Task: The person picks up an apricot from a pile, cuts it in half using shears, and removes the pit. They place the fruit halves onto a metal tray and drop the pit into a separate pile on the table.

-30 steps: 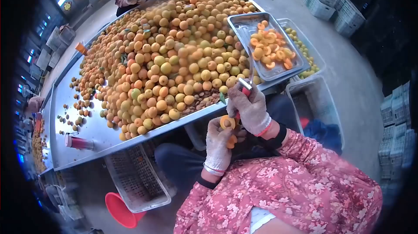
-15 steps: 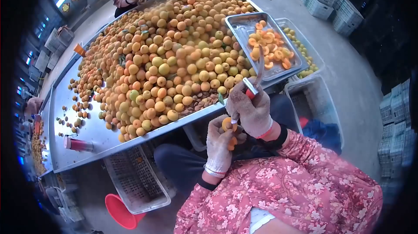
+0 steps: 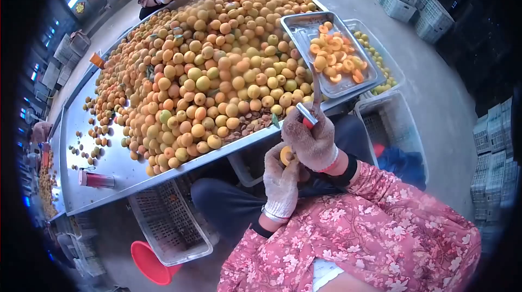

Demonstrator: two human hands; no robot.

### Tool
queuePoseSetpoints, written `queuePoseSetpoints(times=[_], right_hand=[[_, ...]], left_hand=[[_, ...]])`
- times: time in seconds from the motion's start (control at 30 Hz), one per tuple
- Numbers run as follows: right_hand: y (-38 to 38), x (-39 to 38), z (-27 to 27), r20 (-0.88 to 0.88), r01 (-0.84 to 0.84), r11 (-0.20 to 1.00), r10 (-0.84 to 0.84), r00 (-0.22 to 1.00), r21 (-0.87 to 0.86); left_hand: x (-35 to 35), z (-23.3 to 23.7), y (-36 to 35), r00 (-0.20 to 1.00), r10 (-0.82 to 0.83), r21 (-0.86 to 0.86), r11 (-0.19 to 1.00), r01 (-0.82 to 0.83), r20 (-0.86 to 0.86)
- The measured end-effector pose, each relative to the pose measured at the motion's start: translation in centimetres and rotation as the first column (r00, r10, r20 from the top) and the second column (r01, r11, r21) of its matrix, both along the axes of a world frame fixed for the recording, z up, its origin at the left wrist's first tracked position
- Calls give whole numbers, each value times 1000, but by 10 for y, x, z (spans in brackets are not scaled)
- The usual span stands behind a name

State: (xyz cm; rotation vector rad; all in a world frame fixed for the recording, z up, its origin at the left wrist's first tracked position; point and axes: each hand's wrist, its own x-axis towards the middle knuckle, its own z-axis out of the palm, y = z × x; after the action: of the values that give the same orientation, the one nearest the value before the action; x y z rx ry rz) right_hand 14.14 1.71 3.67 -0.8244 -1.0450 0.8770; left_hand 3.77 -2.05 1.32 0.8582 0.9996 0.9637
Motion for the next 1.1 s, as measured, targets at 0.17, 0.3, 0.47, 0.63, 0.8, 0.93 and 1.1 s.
queuePoseSetpoints(times=[0.17, 0.3, 0.47, 0.63, 0.8, 0.93, 1.1], right_hand=[[9, 3, -11, -341, -53, 993, 13, 940, -108], [12, 9, -24, -565, -258, 966, 210, 798, -5], [-6, 2, -11, 65, -144, 988, 141, 988, 48], [-5, -1, -19, 3, -118, 993, 118, 993, 8], [3, 5, -16, -544, -202, 954, 51, 837, -222], [8, 8, -10, -684, -214, 900, -118, 720, -380], [9, 18, -31, -801, -333, 847, -166, 576, -415]], left_hand=[[-1, -4, -5, 1000, -9, 49, 999, 10, -28], [-1, -14, -9, 999, -23, 22, 1000, 23, 35], [-10, -10, -7, 995, -101, -65, 993, 100, -3], [-8, -9, -9, 994, -103, -69, 993, 100, -35], [-10, -10, -11, 989, -133, 8, 991, 134, -71], [-12, -17, -10, 984, -178, 46, 983, 179, -27], [-11, -46, -2, 937, -128, 384, 887, 255, -326]])
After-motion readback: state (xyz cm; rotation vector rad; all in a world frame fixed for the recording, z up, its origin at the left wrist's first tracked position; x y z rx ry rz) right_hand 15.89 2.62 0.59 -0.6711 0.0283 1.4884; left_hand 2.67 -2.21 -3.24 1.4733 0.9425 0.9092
